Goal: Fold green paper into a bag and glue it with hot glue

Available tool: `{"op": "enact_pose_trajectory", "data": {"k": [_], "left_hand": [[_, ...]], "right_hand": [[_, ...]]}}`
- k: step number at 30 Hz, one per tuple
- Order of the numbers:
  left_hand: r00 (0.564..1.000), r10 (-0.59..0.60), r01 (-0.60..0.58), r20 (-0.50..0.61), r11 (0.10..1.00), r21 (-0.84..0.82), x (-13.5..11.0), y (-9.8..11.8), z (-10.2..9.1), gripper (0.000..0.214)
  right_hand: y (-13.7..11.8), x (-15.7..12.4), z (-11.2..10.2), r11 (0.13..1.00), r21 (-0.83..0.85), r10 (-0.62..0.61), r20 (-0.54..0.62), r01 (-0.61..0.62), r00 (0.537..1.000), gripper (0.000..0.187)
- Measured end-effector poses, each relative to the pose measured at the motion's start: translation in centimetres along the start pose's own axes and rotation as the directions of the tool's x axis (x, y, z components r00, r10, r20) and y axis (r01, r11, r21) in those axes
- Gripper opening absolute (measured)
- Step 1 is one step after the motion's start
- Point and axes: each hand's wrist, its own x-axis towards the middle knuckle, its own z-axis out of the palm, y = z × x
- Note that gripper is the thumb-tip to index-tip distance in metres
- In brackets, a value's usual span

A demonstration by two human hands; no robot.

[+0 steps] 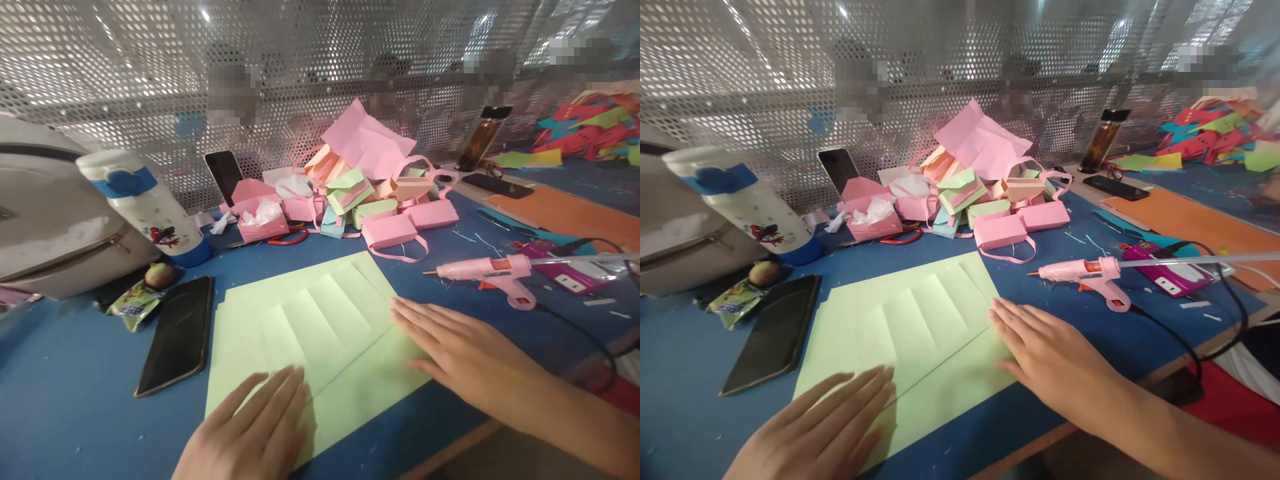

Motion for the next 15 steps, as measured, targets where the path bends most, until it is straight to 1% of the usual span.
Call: {"op": "enact_pose_trajectory", "data": {"k": [1,3,4,6,8,10,13,15], "left_hand": [[0.999,-0.030,0.030,-0.015,1.000,-0.001,0.6,-0.2,0.2,0.031],[0.997,-0.032,0.033,-0.071,0.999,0.011,1.6,-0.4,0.6,0.030],[0.996,-0.022,0.023,-0.092,1.000,0.017,2.0,-0.5,0.7,0.031],[0.996,0.001,0.000,-0.089,1.000,0.012,2.5,-0.7,0.7,0.035],[0.996,0.017,-0.018,-0.084,1.000,-0.013,2.8,-0.9,0.6,0.035],[0.993,0.028,-0.033,-0.111,0.999,-0.040,2.9,-1.1,0.6,0.034],[0.986,0.032,-0.055,-0.162,0.989,-0.137,2.8,-1.6,0.7,0.029],[0.990,-0.034,-0.007,-0.139,0.957,-0.289,2.5,-2.1,0.8,0.025]], "right_hand": [[0.0,0.3,-0.1,1.000,-0.022,-0.004,-0.015,0.003,1.000,0.048],[0.0,1.2,-0.5,0.999,-0.025,-0.024,-0.029,0.024,0.999,0.046],[-0.2,1.6,-0.8,0.999,-0.001,-0.044,-0.033,0.044,0.998,0.045],[-0.8,2.6,-1.4,0.988,0.096,-0.121,-0.020,0.122,0.993,0.041],[-1.6,3.6,-1.7,0.943,0.222,-0.257,0.010,0.248,0.966,0.040],[-2.4,4.6,-1.7,0.887,0.302,-0.373,0.023,0.349,0.928,0.042],[-2.8,6.2,-1.1,0.838,0.329,-0.463,0.006,0.436,0.886,0.042],[-2.7,7.2,-0.6,0.812,0.334,-0.498,-0.031,0.479,0.867,0.038]]}}
